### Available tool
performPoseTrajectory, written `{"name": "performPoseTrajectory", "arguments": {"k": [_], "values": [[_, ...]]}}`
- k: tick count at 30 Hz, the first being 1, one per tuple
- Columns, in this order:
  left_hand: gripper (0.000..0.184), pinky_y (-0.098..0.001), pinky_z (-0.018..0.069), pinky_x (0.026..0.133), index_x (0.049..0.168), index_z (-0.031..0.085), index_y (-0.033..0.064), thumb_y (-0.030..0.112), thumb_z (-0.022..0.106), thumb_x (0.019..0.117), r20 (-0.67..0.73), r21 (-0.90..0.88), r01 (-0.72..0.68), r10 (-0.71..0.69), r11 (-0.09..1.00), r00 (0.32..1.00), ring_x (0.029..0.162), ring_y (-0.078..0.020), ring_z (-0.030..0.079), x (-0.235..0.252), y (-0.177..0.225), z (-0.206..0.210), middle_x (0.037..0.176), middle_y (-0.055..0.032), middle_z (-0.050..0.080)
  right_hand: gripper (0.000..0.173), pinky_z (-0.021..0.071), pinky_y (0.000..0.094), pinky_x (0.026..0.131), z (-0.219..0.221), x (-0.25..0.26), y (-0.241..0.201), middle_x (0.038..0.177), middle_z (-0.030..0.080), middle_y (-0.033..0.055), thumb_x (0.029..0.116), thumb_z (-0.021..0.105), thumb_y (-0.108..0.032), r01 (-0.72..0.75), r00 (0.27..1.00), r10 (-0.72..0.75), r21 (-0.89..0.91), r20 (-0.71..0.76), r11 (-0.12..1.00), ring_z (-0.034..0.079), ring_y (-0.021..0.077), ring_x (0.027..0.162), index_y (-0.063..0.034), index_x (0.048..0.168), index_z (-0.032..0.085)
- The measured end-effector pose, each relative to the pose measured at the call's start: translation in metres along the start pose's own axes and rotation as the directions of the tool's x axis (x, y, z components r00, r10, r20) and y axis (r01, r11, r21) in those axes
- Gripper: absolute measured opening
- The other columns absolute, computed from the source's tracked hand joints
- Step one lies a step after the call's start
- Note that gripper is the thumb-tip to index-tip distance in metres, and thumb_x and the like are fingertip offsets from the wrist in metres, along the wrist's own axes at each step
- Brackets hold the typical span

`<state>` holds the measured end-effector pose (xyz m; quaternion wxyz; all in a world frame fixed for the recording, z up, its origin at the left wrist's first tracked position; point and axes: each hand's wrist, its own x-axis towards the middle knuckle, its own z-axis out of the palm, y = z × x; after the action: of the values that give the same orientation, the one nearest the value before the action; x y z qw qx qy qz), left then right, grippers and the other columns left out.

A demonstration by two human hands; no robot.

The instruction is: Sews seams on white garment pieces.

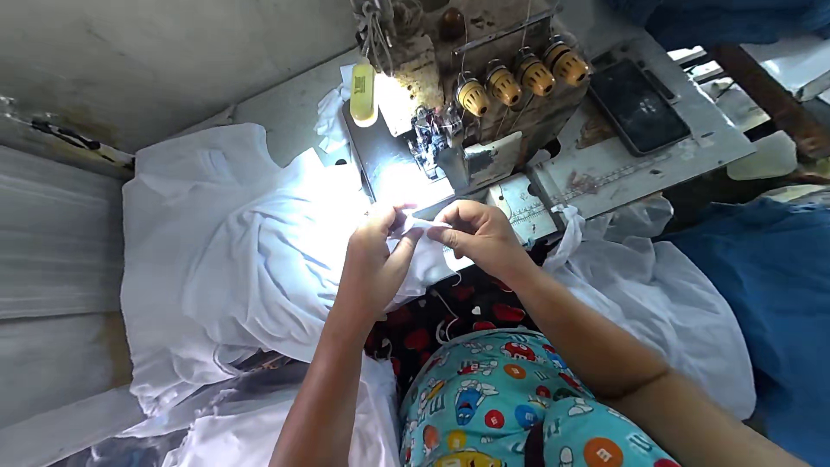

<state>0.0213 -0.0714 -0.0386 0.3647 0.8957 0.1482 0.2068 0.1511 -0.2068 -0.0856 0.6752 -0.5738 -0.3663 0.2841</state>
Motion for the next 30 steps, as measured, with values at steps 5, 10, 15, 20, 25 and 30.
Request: {"name": "performPoseTrajectory", "arguments": {"k": [5,10,15,20,25,30], "values": [[0.007,-0.0119,0.0512,0.069,0.096,0.070,0.0060,0.013,0.070,0.0950,-0.053,-0.186,0.104,-0.115,0.977,0.992,0.074,0.0058,0.061,-0.004,-0.001,-0.001,0.083,0.0069,0.068,0.008,0.0518,0.0144,0.053,0.003,-0.003,-0.002,0.080,0.070,-0.0026,0.0902,0.073,-0.004,-0.024,1.000,0.025,0.046,-0.017,0.999,0.060,-0.0014,0.059,-0.0032,0.098,0.070],[0.007,-0.0127,0.0534,0.065,0.093,0.071,0.0075,0.004,0.075,0.0887,-0.084,-0.309,0.170,-0.205,0.936,0.975,0.070,0.0050,0.064,-0.006,0.000,-0.004,0.081,0.0082,0.071,0.006,0.0523,0.0140,0.052,0.003,-0.003,0.001,0.073,0.068,-0.0054,0.0910,0.074,-0.009,0.037,0.999,-0.036,0.063,-0.025,0.997,0.060,-0.0030,0.056,-0.0041,0.089,0.070],[0.014,-0.0136,0.0541,0.063,0.089,0.072,0.0102,-0.002,0.077,0.0839,-0.072,-0.413,0.198,-0.249,0.889,0.966,0.067,0.0042,0.063,-0.007,-0.005,-0.003,0.078,0.0093,0.072,0.004,0.0532,0.0137,0.053,0.002,-0.002,-0.001,0.075,0.069,-0.0048,0.0924,0.072,-0.006,0.054,0.998,-0.054,0.017,-0.012,0.998,0.060,-0.0033,0.057,-0.0023,0.092,0.072],[0.009,-0.0158,0.0561,0.067,0.091,0.073,0.0095,0.001,0.070,0.0920,-0.015,-0.468,0.229,-0.267,0.854,0.964,0.070,0.0024,0.066,-0.006,-0.009,-0.004,0.080,0.0083,0.072,0.004,0.0527,0.0136,0.053,0.001,0.000,0.000,0.077,0.070,-0.0043,0.0899,0.073,-0.004,0.043,0.999,-0.042,0.031,-0.022,0.999,0.060,-0.0031,0.058,-0.0026,0.093,0.072],[0.010,-0.0158,0.0565,0.068,0.092,0.074,0.0083,-0.001,0.069,0.0924,-0.013,-0.477,0.233,-0.272,0.848,0.962,0.072,0.0019,0.067,-0.006,-0.008,-0.003,0.081,0.0071,0.073,0.006,0.0522,0.0136,0.052,0.001,0.001,-0.001,0.077,0.070,-0.0043,0.0901,0.074,-0.004,0.058,0.998,-0.057,0.056,-0.023,0.997,0.060,-0.0028,0.057,-0.0031,0.095,0.070],[0.009,-0.0124,0.0500,0.059,0.088,0.074,0.0089,0.000,0.075,0.0869,-0.081,-0.411,0.235,-0.292,0.881,0.953,0.064,0.0050,0.060,-0.009,-0.013,-0.002,0.077,0.0086,0.071,0.002,0.0553,0.0158,0.053,0.000,0.002,0.000,0.076,0.071,-0.0025,0.0908,0.072,-0.003,0.046,0.999,-0.047,0.052,0.009,0.998,0.063,-0.0003,0.057,-0.0021,0.093,0.073]]}}
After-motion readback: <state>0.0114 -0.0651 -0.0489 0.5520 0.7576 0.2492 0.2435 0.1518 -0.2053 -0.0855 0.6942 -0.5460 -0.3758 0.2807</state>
